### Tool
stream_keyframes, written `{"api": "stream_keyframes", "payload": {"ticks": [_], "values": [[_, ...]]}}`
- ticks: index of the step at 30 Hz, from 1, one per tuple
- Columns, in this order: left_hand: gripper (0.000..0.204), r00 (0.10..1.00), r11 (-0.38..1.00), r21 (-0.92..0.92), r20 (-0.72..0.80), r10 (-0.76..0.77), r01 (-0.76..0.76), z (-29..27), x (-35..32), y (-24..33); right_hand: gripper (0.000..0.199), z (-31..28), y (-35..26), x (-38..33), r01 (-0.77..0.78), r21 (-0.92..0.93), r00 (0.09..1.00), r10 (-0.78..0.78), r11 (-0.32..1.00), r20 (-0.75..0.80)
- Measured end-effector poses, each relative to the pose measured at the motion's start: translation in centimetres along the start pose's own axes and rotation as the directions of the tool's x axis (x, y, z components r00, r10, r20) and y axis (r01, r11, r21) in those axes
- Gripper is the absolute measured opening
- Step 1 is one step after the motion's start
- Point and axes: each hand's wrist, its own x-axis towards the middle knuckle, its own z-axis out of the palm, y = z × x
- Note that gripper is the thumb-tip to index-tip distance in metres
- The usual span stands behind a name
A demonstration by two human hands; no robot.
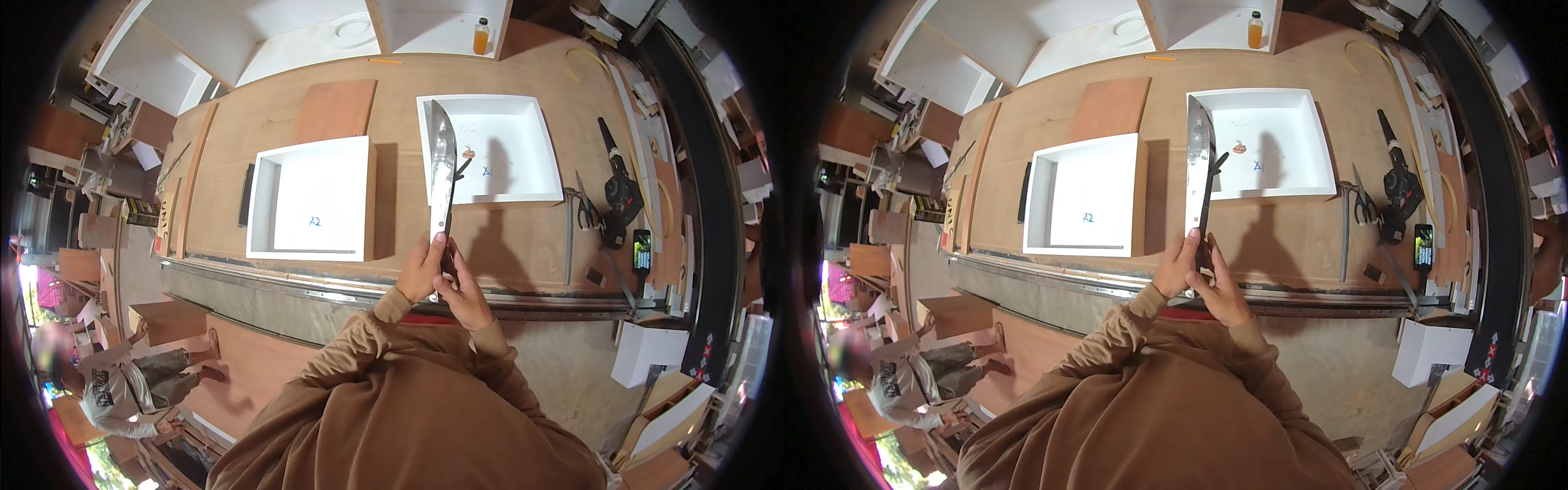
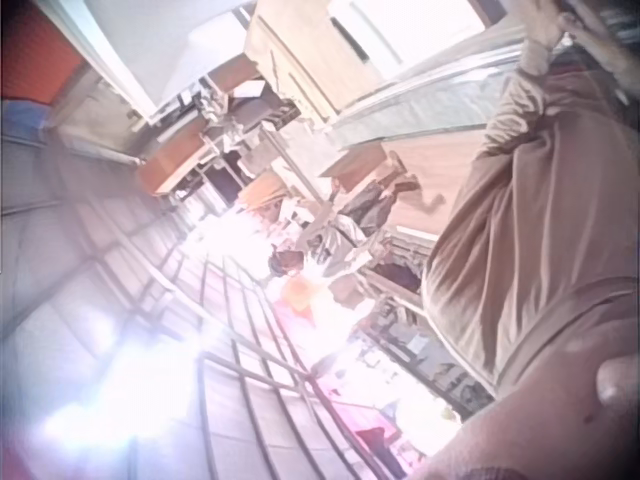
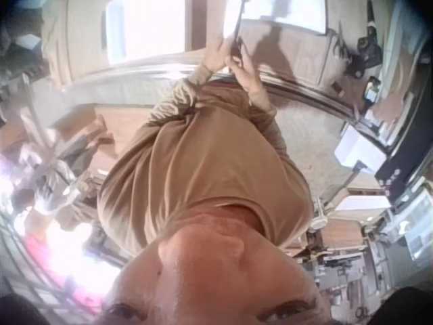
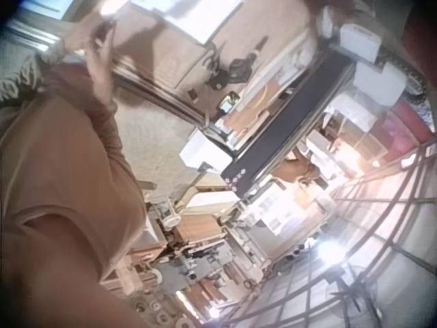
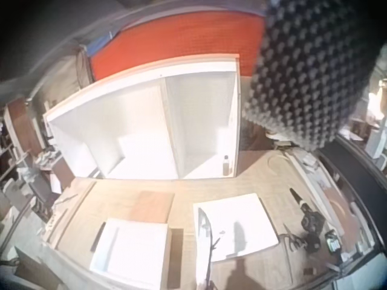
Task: The person assembles a white drawer unit by placing a handle on the drawer front, peeling protective film from a wooden panel, and fitting the panel into the drawer frame. The person also moves around the workshop to retrieve parts and tools.
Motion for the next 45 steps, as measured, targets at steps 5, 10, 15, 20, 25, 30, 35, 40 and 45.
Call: {"api": "stream_keyframes", "payload": {"ticks": [5, 10, 15, 20, 25, 30, 35, 40, 45], "values": [[0.056, 0.965, 0.980, -0.082, 0.179, 0.193, -0.181, -2.9, 0.3, 0.0, 0.095, 1.5, -3.9, 0.9, -0.050, -0.060, 0.997, 0.054, 0.997, 0.056], [0.047, 0.907, 0.772, 0.479, 0.163, 0.389, -0.418, -10.8, 4.1, 0.0, 0.067, 3.2, -2.7, 7.9, -0.022, -0.352, 0.994, -0.016, 0.936, -0.107], [0.028, 0.885, 0.703, 0.657, -0.119, 0.451, -0.270, -21.1, -2.4, -5.2, 0.068, 3.6, 7.0, 22.0, -0.065, -0.593, 0.970, -0.089, 0.803, -0.227], [0.028, 0.882, 0.695, 0.718, -0.303, 0.361, -0.038, -27.6, -11.6, -9.8, 0.083, 4.6, 11.1, 28.3, -0.330, -0.745, 0.901, -0.042, 0.579, -0.432], [0.055, 0.878, 0.543, 0.839, -0.229, 0.420, -0.041, -30.5, -11.5, -11.1, 0.083, 5.0, 13.3, 30.9, -0.400, -0.797, 0.888, -0.025, 0.452, -0.460], [0.075, 0.913, 0.210, 0.978, -0.069, 0.401, -0.019, -32.0, -4.7, -10.7, 0.053, 7.4, 13.8, 31.5, -0.352, -0.800, 0.840, -0.213, 0.486, -0.499], [0.050, 0.991, 0.151, 0.985, -0.060, -0.121, 0.079, -34.1, 1.3, -12.2, 0.022, 8.6, 12.7, 34.2, -0.105, -0.655, 0.902, -0.205, 0.749, -0.379], [0.034, 0.997, 0.172, 0.984, -0.041, -0.062, 0.051, -34.2, 1.5, -13.8, 0.014, 8.7, 11.7, 34.1, -0.177, -0.695, 0.905, -0.161, 0.697, -0.393], [0.028, 0.995, 0.176, 0.981, -0.069, -0.069, 0.081, -34.1, 1.1, -14.6, 0.010, 9.2, 11.6, 34.0, -0.170, -0.714, 0.901, -0.186, 0.679, -0.392]]}}
